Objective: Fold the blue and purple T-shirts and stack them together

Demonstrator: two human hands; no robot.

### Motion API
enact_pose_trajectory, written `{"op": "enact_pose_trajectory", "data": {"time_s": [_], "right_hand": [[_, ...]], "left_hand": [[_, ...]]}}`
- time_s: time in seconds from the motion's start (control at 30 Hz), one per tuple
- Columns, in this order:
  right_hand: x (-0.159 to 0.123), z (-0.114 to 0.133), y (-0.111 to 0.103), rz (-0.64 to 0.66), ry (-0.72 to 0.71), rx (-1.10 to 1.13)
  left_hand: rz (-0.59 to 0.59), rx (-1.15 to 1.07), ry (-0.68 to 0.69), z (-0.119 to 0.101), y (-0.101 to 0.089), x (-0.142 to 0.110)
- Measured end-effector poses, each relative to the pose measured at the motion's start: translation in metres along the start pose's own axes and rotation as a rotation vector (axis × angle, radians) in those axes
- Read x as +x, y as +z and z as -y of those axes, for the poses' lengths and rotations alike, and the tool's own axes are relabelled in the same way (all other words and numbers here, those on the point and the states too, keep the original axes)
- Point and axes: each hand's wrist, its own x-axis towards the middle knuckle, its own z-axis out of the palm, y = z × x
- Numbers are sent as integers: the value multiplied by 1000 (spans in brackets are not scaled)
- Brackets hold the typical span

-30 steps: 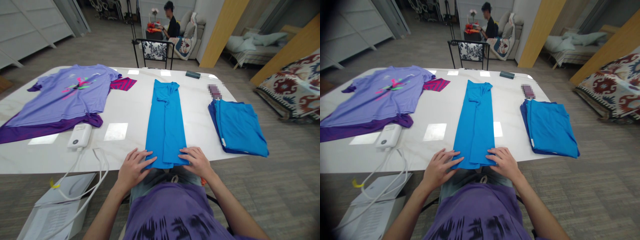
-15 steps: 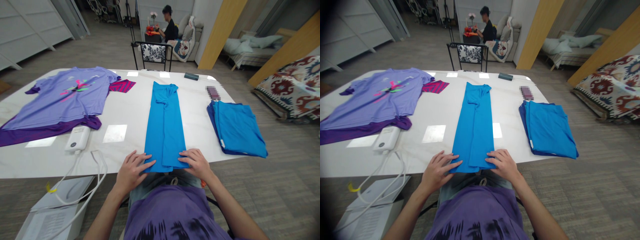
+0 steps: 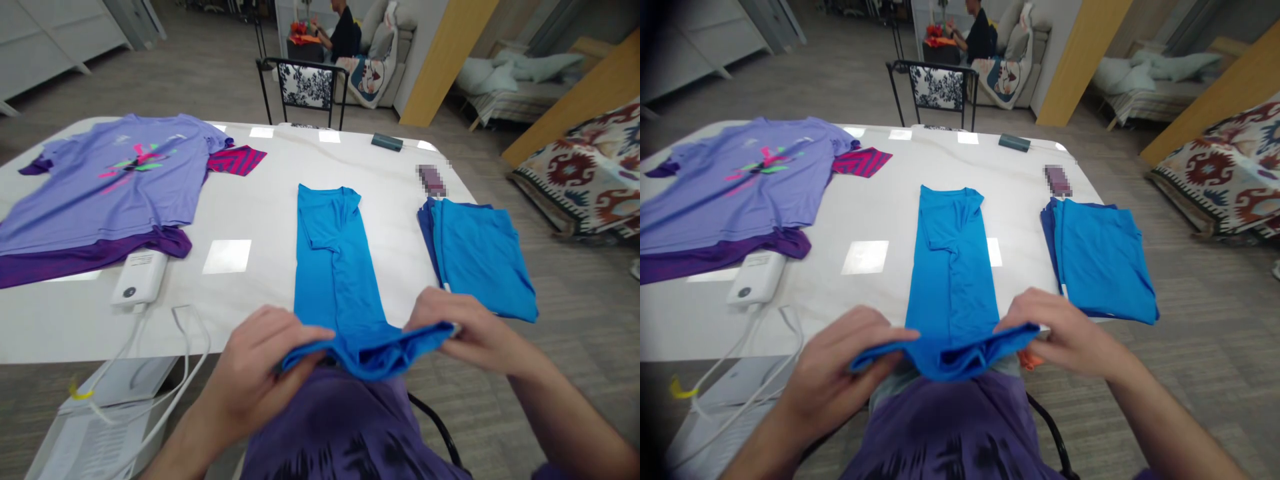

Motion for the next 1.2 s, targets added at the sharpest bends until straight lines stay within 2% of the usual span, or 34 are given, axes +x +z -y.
{"op": "enact_pose_trajectory", "data": {"time_s": [0.07, 0.1, 0.13, 0.2, 0.3, 0.37, 0.43, 0.5, 0.57, 0.6, 0.73, 0.83, 0.93, 0.97, 1.03, 1.13, 1.2], "right_hand": [[47, -25, -39, -135, 35, -48], [75, -43, -57, -209, 37, -54], [106, -64, -73, -259, 49, -53], [169, -114, -99, -303, 103, -40], [250, -189, -111, -327, 231, -111], [285, -230, -101, -386, 361, -243], [303, -257, -81, -423, 451, -381], [308, -271, -59, -382, 448, -468], [305, -277, -39, -285, 406, -499], [304, -278, -31, -243, 398, -505], [300, -279, -15, -178, 415, -521], [301, -279, -15, -190, 420, -548], [300, -278, -22, -325, 553, -553], [299, -278, -25, -382, 614, -549], [298, -279, -33, -454, 704, -545], [299, -280, -45, -433, 751, -530], [301, -277, -52, -340, 769, -471]], "left_hand": [[-139, 36, -53, 17, -5, 63], [-201, 50, -74, 32, -6, 97], [-259, 55, -109, 51, -6, 132], [-283, 35, -167, 101, -3, 197], [-212, 83, -292, 183, 12, 268], [-140, 214, -445, 226, 32, 290], [-98, 338, -488, 253, 56, 293], [-60, 395, -390, 263, 80, 285], [12, 401, -294, 266, 100, 274], [55, 401, -288, 267, 107, 270], [180, 401, -382, 276, 124, 262], [189, 368, -395, 285, 123, 265], [216, 276, -434, 296, 111, 274], [201, 257, -446, 300, 106, 277], [97, 281, -479, 311, 95, 283], [-68, 406, -619, 326, 84, 288], [-62, 461, -709, 330, 80, 290]]}}
